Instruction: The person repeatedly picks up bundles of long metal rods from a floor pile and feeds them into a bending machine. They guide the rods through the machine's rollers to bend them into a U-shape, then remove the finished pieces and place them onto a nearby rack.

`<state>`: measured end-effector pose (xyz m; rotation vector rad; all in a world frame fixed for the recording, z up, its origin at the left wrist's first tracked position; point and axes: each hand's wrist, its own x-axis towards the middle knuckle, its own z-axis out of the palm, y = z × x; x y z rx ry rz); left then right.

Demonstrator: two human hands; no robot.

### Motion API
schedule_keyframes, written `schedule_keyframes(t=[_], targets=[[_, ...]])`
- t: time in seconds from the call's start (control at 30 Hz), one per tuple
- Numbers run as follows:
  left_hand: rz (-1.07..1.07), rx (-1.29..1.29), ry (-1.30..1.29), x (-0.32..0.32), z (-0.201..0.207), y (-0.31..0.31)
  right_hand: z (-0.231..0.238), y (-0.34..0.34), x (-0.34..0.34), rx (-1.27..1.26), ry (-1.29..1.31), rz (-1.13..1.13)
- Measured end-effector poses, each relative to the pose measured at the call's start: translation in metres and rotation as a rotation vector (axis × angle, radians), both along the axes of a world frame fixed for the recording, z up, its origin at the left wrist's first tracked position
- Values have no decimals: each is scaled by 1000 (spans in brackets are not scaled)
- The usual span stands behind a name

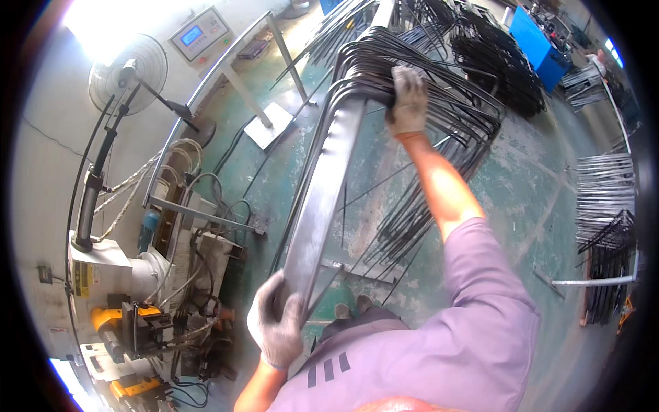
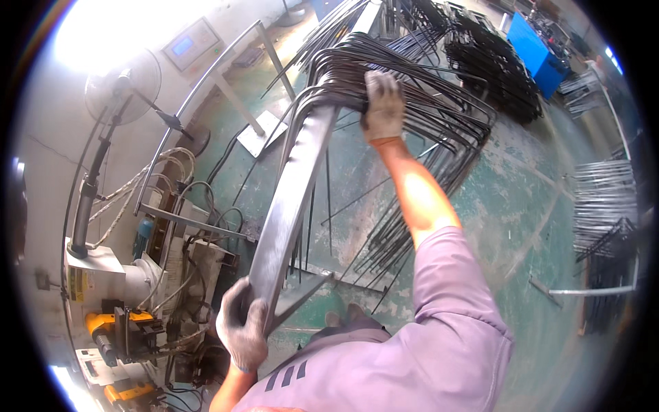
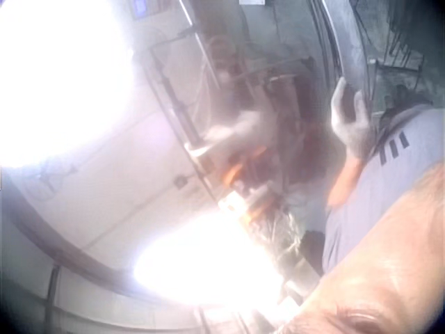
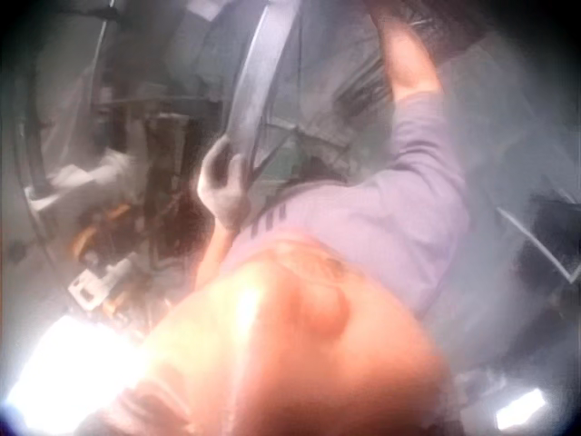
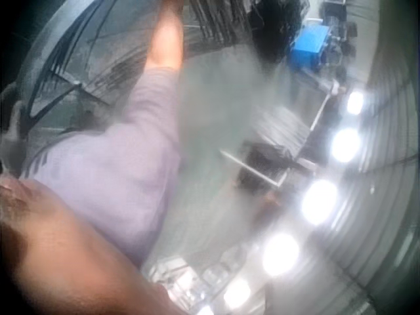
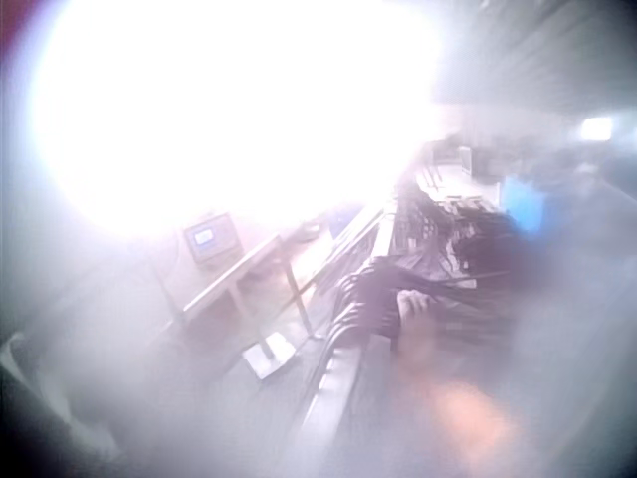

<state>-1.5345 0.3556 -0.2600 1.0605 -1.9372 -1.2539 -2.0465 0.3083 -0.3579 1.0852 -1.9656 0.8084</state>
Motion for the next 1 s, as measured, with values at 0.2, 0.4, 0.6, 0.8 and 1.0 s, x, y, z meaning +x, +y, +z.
schedule_keyframes(t=[0.2, 0.4, 0.6, 0.8, 1.0], targets=[[-19, -154, -77, -11, -6, -18, 3, -79, -200, 387, -390, -424], [34, -167, -130, -13, -3, -26, -9, -136, -173, 347, -719, -525], [5, -227, -132, -12, -1, -34, -179, -102, 35, -11, -826, -370], [-45, -184, 54, 15, -12, -26, -251, 15, 389, 559, -1207, 270], [83, -54, 139, 143, -24, 22, -263, 146, 555, 1328, -1214, 593]])
